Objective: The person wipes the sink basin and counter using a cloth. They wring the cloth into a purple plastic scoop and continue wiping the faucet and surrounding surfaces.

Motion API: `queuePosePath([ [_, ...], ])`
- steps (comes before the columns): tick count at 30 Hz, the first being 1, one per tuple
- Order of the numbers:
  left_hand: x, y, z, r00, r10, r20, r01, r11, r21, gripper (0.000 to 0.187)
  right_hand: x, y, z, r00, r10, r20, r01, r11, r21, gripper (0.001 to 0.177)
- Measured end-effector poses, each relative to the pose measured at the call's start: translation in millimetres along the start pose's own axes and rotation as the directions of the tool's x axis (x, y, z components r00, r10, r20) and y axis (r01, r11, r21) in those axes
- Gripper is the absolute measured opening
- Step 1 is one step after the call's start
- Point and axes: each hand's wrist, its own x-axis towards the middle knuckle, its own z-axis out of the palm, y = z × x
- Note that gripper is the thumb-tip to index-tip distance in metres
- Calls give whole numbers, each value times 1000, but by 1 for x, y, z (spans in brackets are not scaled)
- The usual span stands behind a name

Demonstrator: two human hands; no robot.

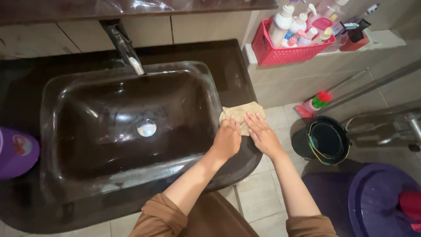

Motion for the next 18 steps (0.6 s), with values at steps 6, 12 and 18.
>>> queuePosePath([
  [6,-11,8,0,998,-9,-55,6,999,-48,49,-16,-7,0,1000,-9,-30,9,1000,19,48],
  [12,-6,9,11,996,51,69,-53,998,29,46,-8,-5,0,1000,-1,9,1,1000,-17,49],
  [18,5,5,11,998,19,-62,-12,993,118,47,6,3,2,1000,-6,14,6,1000,-7,47],
])
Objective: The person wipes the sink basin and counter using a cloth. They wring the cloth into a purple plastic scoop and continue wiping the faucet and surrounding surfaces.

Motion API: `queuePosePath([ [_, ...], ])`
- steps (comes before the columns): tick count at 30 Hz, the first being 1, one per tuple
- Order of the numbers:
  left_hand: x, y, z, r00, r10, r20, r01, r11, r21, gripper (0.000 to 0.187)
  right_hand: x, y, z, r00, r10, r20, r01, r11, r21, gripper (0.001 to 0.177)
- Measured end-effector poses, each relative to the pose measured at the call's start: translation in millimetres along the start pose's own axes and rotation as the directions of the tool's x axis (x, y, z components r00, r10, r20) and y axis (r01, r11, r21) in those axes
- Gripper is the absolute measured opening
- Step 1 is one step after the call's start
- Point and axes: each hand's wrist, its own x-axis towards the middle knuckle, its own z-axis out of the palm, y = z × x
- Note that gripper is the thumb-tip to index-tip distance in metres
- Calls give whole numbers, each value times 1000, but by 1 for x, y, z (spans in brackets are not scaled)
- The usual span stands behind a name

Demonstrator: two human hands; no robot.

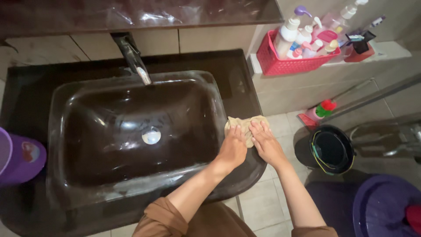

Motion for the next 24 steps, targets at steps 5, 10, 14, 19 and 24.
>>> queuePosePath([
  [5,15,-8,-2,985,-114,129,132,982,-138,37,22,9,2,1000,-11,7,12,1000,-16,48],
  [10,34,-26,4,978,-155,142,176,973,-147,37,52,17,4,1000,-28,-2,28,1000,-9,50],
  [14,48,-38,18,960,-222,171,232,972,-38,46,76,27,8,1000,-15,20,15,1000,-10,51],
  [19,57,-61,36,934,-237,269,281,950,-140,51,93,42,14,999,11,48,-10,1000,-15,47],
  [24,50,-57,42,956,-273,107,284,953,-108,45,86,41,15,998,-57,-27,58,998,36,46],
])
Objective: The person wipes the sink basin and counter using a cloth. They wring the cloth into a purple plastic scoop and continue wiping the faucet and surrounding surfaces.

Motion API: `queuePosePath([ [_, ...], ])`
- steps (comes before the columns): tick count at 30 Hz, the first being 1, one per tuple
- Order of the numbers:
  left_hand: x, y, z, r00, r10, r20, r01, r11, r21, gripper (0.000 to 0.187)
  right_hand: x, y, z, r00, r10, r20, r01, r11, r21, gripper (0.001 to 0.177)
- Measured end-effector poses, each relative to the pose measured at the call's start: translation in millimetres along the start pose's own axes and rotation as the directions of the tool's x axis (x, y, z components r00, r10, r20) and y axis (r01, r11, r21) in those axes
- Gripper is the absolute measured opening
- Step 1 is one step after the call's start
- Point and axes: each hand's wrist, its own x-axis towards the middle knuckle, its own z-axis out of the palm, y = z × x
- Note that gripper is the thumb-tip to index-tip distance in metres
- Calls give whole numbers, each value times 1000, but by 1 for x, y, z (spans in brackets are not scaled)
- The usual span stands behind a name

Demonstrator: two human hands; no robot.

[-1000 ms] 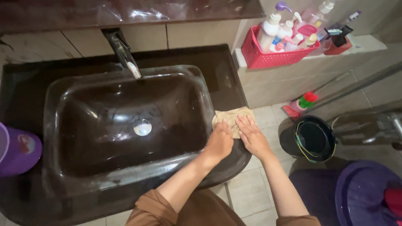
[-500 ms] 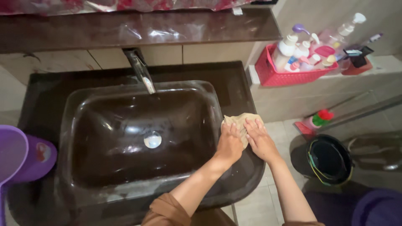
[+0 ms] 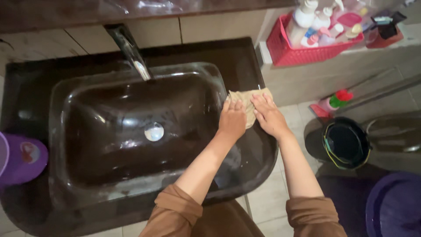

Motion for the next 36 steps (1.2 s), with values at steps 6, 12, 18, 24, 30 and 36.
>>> queuePosePath([
  [6,-19,9,-26,995,89,54,-91,995,40,47,-32,-18,-9,999,53,13,-53,998,19,44],
  [12,-50,24,-34,988,144,47,-144,989,-21,44,-70,-36,-12,997,78,0,-78,997,14,43],
  [18,-77,39,-46,960,258,106,-263,964,37,37,-106,-50,-8,994,95,-48,-94,995,28,44],
  [24,-98,47,-56,937,320,142,-329,944,41,32,-134,-67,-4,985,157,-70,-155,988,21,45],
  [30,-108,48,-59,918,367,151,-379,923,66,36,-150,-84,2,973,205,-106,-205,979,16,45],
  [36,-102,50,-61,894,354,275,-388,918,78,41,-142,-79,-2,977,206,-53,-208,977,-36,47],
])
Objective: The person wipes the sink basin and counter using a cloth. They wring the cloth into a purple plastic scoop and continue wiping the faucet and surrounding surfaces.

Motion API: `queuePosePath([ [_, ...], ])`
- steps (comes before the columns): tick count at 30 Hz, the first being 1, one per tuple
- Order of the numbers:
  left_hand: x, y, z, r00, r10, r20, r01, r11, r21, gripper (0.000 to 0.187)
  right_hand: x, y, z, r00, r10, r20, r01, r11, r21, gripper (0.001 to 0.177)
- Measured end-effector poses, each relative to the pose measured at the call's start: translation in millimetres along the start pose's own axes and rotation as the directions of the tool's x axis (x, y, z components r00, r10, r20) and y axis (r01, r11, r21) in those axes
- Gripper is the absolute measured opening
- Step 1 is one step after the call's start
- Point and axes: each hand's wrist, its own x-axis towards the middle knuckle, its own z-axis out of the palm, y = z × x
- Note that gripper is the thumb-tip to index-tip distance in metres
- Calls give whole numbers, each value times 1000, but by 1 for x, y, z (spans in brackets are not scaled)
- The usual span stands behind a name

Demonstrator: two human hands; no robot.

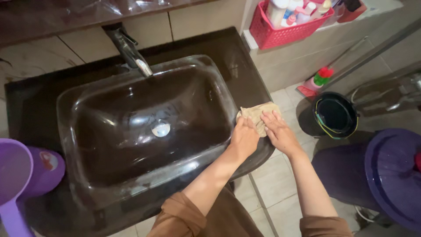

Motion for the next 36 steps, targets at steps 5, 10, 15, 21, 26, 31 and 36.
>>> queuePosePath([
  [5,6,1,-6,997,-70,-31,69,997,-23,45,5,-1,-2,1000,-11,23,13,998,-56,49],
  [10,20,-1,-8,983,-132,130,152,975,-160,35,18,2,-7,999,-24,43,27,997,-70,49],
  [15,36,-16,27,945,-265,-190,212,942,-260,42,39,8,-9,996,-81,24,83,995,-61,47],
  [21,59,-29,55,926,-355,-125,321,918,-235,37,69,16,-8,993,-115,19,116,992,-54,47],
  [26,71,-38,47,909,-414,-50,395,893,-215,42,88,23,-2,990,-139,-13,138,988,-66,45],
  [31,64,-33,48,901,-426,-81,401,890,-217,42,86,24,-2,989,-151,-11,150,988,-29,43],
  [36,62,-23,46,905,-425,-13,419,897,-143,40,75,19,1,988,-149,-41,147,987,-62,43],
])
